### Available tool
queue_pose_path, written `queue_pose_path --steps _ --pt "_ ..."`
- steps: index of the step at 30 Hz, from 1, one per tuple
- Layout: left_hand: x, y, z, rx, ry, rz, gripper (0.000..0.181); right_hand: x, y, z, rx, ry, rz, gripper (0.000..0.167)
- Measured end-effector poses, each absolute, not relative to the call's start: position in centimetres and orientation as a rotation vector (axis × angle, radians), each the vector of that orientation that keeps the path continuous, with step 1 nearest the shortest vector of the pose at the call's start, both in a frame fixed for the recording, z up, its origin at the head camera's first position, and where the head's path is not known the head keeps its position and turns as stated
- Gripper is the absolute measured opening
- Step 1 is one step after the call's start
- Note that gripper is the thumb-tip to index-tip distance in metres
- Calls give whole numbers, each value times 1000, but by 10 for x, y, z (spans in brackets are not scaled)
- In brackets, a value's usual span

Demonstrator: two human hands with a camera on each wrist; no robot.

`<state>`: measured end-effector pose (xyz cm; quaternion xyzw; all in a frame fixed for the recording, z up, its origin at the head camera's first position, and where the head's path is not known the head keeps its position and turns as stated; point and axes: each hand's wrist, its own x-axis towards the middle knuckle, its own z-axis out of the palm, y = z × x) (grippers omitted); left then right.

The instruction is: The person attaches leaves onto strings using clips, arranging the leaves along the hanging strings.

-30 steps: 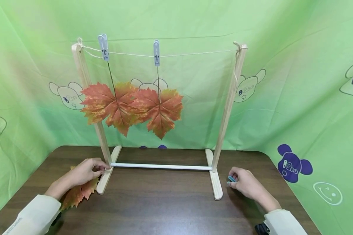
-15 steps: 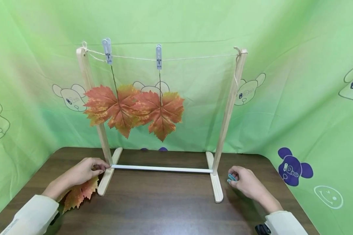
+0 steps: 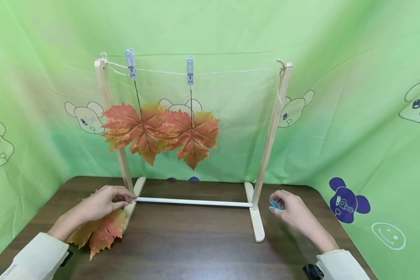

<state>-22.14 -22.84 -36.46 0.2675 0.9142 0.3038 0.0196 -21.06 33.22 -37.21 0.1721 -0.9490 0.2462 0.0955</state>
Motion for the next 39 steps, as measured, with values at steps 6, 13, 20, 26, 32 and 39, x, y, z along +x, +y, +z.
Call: queue_pose_path --steps 6,13,20,26,32,39 --pt "-217 -213 -352 886 2834 931 22 -211 327 -359 499 -2779 705 30" --pt "-217 -198 -346 912 2883 955 21 -209 318 -344 484 -2704 709 28" --pt "-213 -182 -335 917 2937 987 20 -206 310 -331 528 -2604 693 31" --pt "-212 -166 -326 888 2980 1050 20 -204 304 -318 565 -2526 688 30" --pt "-208 -149 -316 852 3021 1133 19 -203 298 -306 629 -2439 693 30" --pt "-205 -128 -307 838 3042 1255 18 -201 293 -298 662 -2404 691 32"
